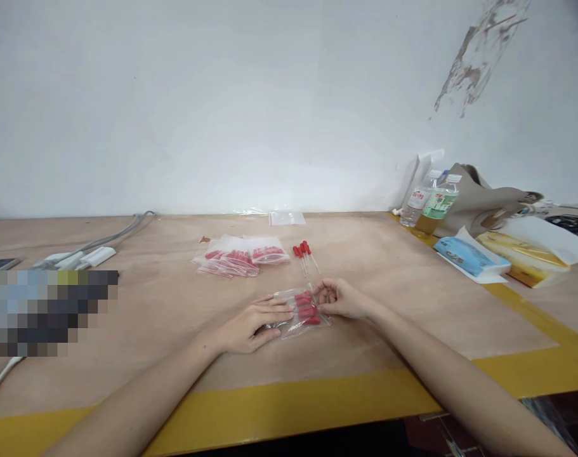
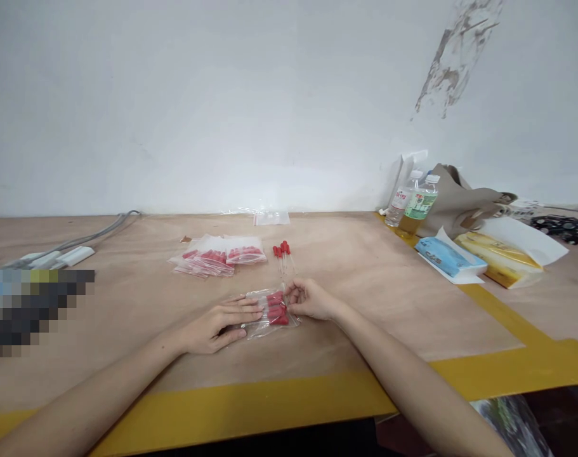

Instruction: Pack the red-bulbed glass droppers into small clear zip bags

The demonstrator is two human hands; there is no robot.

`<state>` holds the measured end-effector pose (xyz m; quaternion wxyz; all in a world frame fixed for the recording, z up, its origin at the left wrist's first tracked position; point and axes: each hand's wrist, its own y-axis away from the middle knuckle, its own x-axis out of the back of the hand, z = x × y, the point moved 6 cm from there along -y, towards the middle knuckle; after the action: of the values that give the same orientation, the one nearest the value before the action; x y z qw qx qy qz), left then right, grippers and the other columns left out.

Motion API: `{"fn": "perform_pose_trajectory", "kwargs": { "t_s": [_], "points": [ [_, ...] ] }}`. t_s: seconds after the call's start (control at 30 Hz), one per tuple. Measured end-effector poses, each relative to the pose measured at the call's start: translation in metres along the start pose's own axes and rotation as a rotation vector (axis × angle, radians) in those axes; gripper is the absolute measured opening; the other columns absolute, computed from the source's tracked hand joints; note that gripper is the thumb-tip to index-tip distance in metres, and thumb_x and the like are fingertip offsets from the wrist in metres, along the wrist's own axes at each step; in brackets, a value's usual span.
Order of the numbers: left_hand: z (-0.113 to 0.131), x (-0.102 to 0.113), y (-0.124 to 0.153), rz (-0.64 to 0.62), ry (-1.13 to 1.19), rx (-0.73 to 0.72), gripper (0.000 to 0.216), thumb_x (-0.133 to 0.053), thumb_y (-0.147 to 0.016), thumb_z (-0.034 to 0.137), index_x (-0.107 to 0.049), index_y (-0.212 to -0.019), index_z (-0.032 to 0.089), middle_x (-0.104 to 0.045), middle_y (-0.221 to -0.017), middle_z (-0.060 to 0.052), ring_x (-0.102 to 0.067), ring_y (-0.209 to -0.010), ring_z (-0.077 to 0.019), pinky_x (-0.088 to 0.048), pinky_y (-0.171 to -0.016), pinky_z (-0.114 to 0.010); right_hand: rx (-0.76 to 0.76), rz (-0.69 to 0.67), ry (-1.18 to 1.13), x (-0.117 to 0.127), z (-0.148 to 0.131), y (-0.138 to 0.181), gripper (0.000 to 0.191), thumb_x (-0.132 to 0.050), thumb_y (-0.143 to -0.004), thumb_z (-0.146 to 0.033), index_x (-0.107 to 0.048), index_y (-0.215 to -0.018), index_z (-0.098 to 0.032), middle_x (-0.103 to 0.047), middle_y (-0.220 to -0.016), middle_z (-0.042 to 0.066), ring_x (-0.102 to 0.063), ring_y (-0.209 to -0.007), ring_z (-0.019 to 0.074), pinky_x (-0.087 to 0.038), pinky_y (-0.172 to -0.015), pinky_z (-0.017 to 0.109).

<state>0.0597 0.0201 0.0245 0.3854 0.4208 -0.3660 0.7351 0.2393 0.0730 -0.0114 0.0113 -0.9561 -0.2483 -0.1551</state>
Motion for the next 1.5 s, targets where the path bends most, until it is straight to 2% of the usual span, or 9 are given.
{"fn": "perform_pose_trajectory", "kwargs": {
  "t_s": [0.1, 0.3, 0.57, 0.73, 0.87, 1.2, 1.27, 1.4, 1.5],
  "points": [
    [0.000, 0.001, 0.000, 0.007, 0.017, -0.003, 0.044, -0.044, -0.088, 0.023, -0.037, -0.131, 0.024, -0.046, -0.129, -0.003, -0.033, -0.126, -0.0205, -0.026, -0.105, -0.040, 0.052, -0.018, 0.076, 0.000, 0.002, 0.000, 0.032, -0.066, -0.060, -0.023, -0.052, -0.087, -0.015, -0.053, -0.059, -0.006, -0.047, -0.047, 0.0050, -0.035, -0.044, 0.016],
    [0.001, 0.001, 0.000, 0.002, 0.040, 0.004, 0.044, -0.045, -0.087, 0.022, -0.039, -0.130, 0.023, -0.046, -0.130, -0.003, -0.030, -0.127, -0.0212, -0.025, -0.106, -0.041, 0.117, 0.333, 0.261, 0.013, -0.008, -0.002, 0.025, -0.060, -0.069, -0.036, -0.058, -0.080, -0.014, -0.056, -0.060, -0.002, -0.044, -0.046, 0.0057, -0.033, -0.043, 0.018],
    [0.000, 0.002, 0.001, 0.025, 0.053, 0.017, 0.043, -0.046, -0.087, 0.024, -0.040, -0.129, 0.025, -0.047, -0.128, -0.002, -0.032, -0.126, -0.0212, -0.027, -0.105, -0.040, -0.254, 0.018, -0.116, 0.002, 0.000, 0.003, 0.034, -0.068, -0.062, -0.040, -0.056, -0.082, -0.015, -0.043, -0.037, -0.011, -0.030, -0.029, 0.0032, -0.019, -0.029, 0.016],
    [-0.001, 0.001, 0.001, 0.020, 0.052, 0.017, 0.044, -0.046, -0.087, 0.024, -0.039, -0.130, 0.025, -0.047, -0.128, -0.002, -0.031, -0.126, -0.0212, -0.027, -0.105, -0.039, -0.319, -0.120, -0.259, 0.002, 0.005, 0.008, 0.023, -0.061, -0.067, -0.037, -0.056, -0.070, -0.014, -0.059, -0.053, -0.003, -0.037, -0.031, 0.0018, -0.018, -0.027, 0.015],
    [-0.002, -0.001, 0.001, 0.011, 0.043, 0.017, 0.044, -0.045, -0.087, 0.024, -0.038, -0.131, 0.024, -0.046, -0.130, -0.002, -0.030, -0.127, -0.0201, -0.025, -0.106, -0.038, -0.245, -0.081, -0.036, 0.003, 0.002, 0.007, 0.026, -0.062, -0.065, -0.029, -0.062, -0.086, -0.015, -0.056, -0.048, -0.005, -0.038, -0.032, 0.0031, -0.024, -0.029, 0.015],
    [-0.003, 0.000, 0.001, 0.021, 0.047, 0.017, 0.045, -0.045, -0.087, 0.025, -0.038, -0.131, 0.024, -0.046, -0.130, -0.003, -0.030, -0.127, -0.0207, -0.026, -0.105, -0.040, 0.080, 0.049, 0.051, -0.009, -0.006, -0.003, 0.025, -0.060, -0.068, -0.039, -0.061, -0.072, -0.014, -0.062, -0.062, 0.000, -0.053, -0.053, 0.0094, -0.040, -0.049, 0.020],
    [-0.003, 0.000, 0.001, 0.021, 0.049, 0.021, 0.045, -0.045, -0.087, 0.024, -0.038, -0.131, 0.024, -0.046, -0.130, -0.003, -0.030, -0.127, -0.0206, -0.025, -0.106, -0.040, 0.077, 0.082, 0.039, -0.008, -0.005, -0.004, 0.024, -0.059, -0.069, -0.039, -0.060, -0.072, -0.015, -0.063, -0.065, 0.000, -0.055, -0.056, 0.0103, -0.042, -0.051, 0.021],
    [-0.002, 0.000, 0.002, 0.025, 0.069, 0.011, 0.045, -0.046, -0.086, 0.025, -0.038, -0.131, 0.024, -0.045, -0.130, -0.003, -0.030, -0.127, -0.0215, -0.026, -0.105, -0.042, -0.064, 0.099, 0.032, -0.004, 0.002, -0.002, 0.025, -0.059, -0.070, -0.041, -0.055, -0.072, -0.016, -0.052, -0.044, -0.006, -0.045, -0.036, 0.0071, -0.034, -0.035, 0.018],
    [-0.001, 0.001, 0.001, 0.028, 0.082, 0.013, 0.045, -0.047, -0.086, 0.024, -0.039, -0.130, 0.024, -0.046, -0.129, -0.004, -0.030, -0.127, -0.0214, -0.026, -0.105, -0.041, -0.150, 0.236, 0.004, 0.009, 0.003, 0.001, 0.028, -0.053, -0.075, -0.045, -0.052, -0.073, -0.017, -0.043, -0.036, -0.008, -0.038, -0.029, 0.0064, -0.030, -0.030, 0.017]
  ]
}}
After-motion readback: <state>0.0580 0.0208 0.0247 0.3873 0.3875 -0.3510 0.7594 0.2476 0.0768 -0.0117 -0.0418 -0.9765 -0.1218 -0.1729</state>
